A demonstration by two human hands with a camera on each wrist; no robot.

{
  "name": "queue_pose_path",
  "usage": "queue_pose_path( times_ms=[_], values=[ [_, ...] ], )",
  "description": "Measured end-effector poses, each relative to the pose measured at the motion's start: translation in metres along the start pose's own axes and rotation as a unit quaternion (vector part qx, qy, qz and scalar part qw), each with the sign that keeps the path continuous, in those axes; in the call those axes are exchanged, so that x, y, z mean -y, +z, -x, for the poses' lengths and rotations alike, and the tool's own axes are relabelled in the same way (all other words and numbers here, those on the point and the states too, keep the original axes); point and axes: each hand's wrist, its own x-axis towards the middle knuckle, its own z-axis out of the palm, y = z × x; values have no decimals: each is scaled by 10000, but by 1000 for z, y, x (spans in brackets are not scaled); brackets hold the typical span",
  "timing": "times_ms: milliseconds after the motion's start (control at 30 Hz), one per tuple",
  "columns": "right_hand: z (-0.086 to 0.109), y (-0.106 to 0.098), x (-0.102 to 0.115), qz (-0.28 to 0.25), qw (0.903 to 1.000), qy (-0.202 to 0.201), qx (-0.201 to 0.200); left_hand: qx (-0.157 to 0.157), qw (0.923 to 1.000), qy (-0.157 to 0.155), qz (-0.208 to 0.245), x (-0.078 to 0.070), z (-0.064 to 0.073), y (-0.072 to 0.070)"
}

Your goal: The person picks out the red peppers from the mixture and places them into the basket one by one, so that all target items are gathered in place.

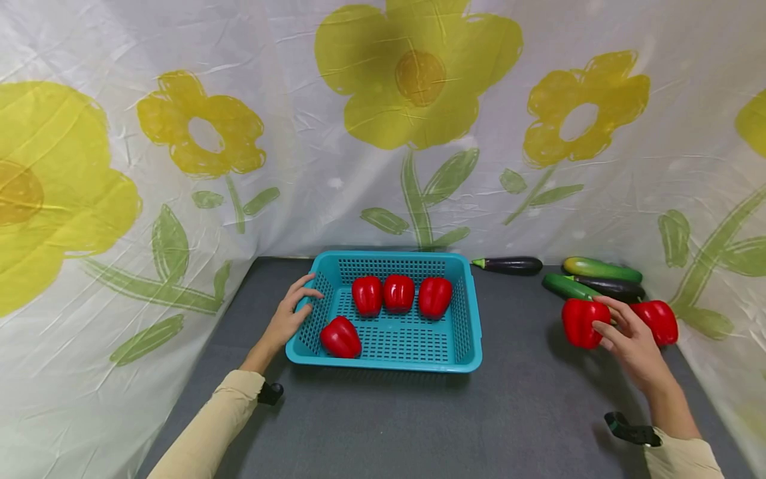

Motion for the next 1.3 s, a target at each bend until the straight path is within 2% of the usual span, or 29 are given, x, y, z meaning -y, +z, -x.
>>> queue_pose_path(
  times_ms=[267,533,667,967,1167,1300],
  values=[
    [-5,11,0,-449,9990,-69,-12,-4,10000,-7,23,0,0,0],
    [-12,23,-2,-65,9998,66,-181,5,10000,13,75,-1,0,0],
    [-15,30,-3,-114,9997,50,-191,7,10000,35,69,-1,1,0],
    [-23,44,1,-434,9985,35,343,-11,9999,159,55,1,0,1],
    [-30,54,5,-434,9988,6,219,-27,9998,184,44,2,0,1],
    [-33,61,8,-237,9997,77,85,-29,9998,159,71,1,0,1]
  ],
)
